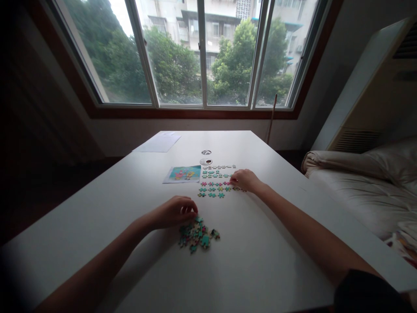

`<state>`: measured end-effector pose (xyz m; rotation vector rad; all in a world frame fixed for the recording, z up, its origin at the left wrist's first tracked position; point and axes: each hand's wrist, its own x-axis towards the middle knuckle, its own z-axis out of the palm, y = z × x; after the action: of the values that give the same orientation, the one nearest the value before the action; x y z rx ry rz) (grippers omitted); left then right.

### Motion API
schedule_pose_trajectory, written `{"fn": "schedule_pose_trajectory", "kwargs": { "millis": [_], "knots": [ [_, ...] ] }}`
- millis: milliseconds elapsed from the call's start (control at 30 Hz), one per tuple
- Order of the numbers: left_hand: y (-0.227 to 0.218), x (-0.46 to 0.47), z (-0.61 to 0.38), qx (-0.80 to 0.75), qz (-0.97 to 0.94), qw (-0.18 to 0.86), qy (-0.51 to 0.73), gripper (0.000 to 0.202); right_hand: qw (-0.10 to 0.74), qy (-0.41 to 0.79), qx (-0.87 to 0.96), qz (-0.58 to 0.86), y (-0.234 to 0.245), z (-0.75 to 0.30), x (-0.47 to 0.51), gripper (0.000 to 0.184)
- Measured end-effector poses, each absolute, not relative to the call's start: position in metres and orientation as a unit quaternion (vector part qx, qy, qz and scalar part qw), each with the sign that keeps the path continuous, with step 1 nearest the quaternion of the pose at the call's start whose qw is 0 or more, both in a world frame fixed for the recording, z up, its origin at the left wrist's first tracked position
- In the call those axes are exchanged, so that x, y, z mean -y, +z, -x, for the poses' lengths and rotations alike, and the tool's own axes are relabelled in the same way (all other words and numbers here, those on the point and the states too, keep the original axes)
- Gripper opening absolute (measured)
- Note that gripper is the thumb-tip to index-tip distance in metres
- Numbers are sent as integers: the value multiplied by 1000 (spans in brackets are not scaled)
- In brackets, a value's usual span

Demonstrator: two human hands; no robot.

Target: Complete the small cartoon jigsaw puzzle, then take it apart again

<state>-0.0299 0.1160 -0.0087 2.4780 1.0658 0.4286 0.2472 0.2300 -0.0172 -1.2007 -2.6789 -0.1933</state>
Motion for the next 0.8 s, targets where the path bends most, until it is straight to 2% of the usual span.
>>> {"fn": "schedule_pose_trajectory", "kwargs": {
  "millis": [467,667,800],
  "knots": [
    [-5,-114,27,-380,-889,207,150,16,151,63,894,417,-24,-240,-227,16],
    [-4,-114,27,-370,-890,221,148,14,143,87,901,399,-22,-244,-231,16],
    [-5,-113,26,-352,-893,245,138,15,173,86,903,384,-16,-241,-223,18]
  ]
}}
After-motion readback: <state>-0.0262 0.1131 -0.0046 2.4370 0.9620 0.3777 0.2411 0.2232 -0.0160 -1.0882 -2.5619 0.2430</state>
